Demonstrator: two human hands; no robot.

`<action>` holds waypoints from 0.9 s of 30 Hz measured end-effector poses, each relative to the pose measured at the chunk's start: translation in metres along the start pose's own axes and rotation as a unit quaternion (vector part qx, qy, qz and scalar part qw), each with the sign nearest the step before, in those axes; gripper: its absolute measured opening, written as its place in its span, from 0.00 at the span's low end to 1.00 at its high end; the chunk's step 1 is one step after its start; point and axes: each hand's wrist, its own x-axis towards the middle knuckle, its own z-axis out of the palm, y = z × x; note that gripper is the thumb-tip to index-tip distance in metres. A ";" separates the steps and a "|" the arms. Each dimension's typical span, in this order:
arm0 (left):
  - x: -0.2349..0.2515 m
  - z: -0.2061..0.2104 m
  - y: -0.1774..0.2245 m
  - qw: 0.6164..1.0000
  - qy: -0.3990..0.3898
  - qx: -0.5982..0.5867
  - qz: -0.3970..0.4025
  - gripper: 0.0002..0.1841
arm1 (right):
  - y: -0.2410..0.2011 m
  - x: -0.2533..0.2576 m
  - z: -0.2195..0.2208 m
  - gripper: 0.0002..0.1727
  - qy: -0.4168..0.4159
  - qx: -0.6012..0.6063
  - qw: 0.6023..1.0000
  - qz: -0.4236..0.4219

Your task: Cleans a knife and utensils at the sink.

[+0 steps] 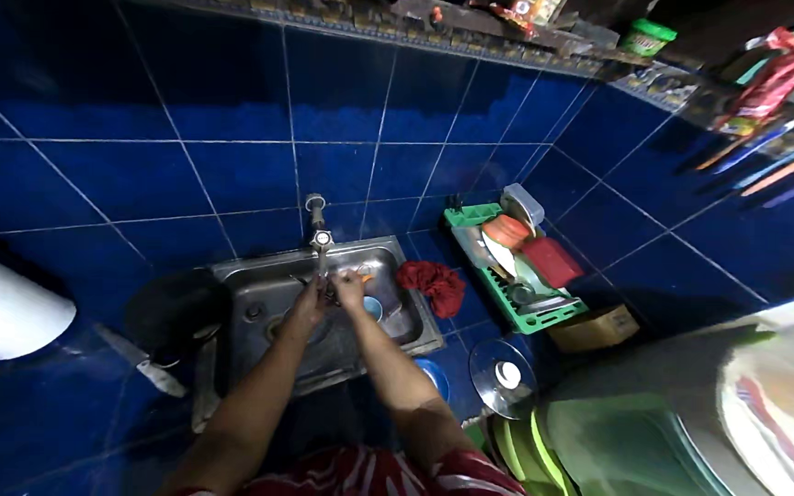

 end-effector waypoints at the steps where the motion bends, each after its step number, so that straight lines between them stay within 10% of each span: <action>1: -0.010 0.005 0.002 1.000 0.014 0.001 0.006 0.27 | 0.018 -0.011 0.018 0.16 0.023 -0.025 0.999 -0.039; 13: -0.054 -0.015 0.034 0.974 0.041 0.135 0.175 0.25 | 0.001 -0.027 0.063 0.17 0.016 0.001 0.999 0.029; 27: -0.074 -0.021 0.026 0.984 0.007 0.160 0.083 0.29 | 0.016 0.012 0.014 0.25 -0.070 -0.357 0.930 0.058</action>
